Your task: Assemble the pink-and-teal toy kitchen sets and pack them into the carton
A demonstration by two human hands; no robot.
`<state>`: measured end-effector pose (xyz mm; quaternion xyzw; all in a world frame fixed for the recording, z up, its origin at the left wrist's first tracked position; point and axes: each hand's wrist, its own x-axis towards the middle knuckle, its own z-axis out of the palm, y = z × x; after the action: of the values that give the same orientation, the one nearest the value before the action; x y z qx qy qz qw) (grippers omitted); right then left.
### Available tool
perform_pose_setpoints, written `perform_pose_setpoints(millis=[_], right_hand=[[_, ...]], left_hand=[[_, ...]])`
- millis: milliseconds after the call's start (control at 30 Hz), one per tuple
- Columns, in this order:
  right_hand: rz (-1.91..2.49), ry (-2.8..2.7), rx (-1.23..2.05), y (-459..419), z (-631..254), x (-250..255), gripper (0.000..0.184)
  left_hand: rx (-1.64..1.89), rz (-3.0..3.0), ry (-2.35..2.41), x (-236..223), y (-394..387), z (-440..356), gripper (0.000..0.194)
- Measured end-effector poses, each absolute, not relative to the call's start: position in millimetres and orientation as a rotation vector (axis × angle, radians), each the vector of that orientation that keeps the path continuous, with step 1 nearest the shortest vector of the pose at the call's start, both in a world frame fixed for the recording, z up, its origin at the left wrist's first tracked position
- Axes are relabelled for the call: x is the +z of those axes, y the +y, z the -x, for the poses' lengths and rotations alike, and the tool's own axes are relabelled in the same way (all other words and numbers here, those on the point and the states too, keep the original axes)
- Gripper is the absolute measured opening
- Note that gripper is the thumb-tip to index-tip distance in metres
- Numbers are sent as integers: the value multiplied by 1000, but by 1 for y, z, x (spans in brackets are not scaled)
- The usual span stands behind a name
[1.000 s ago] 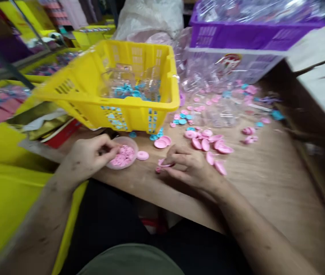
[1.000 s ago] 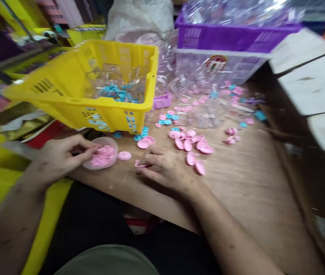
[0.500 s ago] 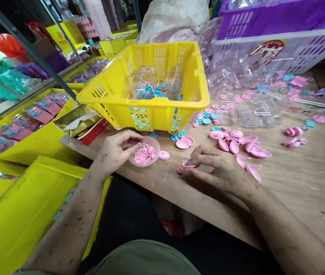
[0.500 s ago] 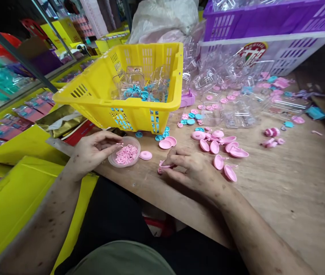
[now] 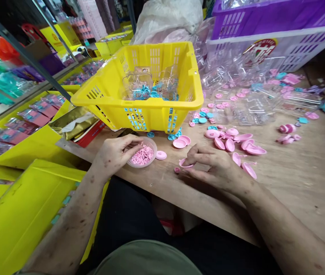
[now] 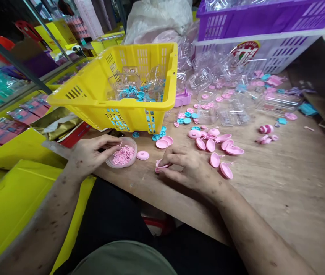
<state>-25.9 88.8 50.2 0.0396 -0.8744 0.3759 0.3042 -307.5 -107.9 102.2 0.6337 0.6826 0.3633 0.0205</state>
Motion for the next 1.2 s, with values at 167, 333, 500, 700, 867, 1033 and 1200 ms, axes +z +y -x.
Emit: perform_pose_setpoints(millis=[167,333,500,700,867,1033,1200], right_hand=[[-219,-2219,1126,86,23,63,15],[-299,-2177,1237,83,22,68,10],[-308,-2190,1252,82,22,68,6],[-293,-2229,1271,82,20,70,5],[-327,-2226,1273,81,19,71,5],[-311,-2252,1250,79,18,72,8],[-285,-2201,1160,78,17,74,8]], left_hand=[[1279,-1935,1854,114,-102,272,10],[1265,-1909,1561,113,-96,244,20],[1150,-1650,1706,111,-97,237,32],[1141,-1765,1776,116,-96,231,23],[1145,-1786,1737,118,-95,229,16],[1089,-1762,1635,119,-95,231,10],[1212,-1664,1590,112,-94,223,13]])
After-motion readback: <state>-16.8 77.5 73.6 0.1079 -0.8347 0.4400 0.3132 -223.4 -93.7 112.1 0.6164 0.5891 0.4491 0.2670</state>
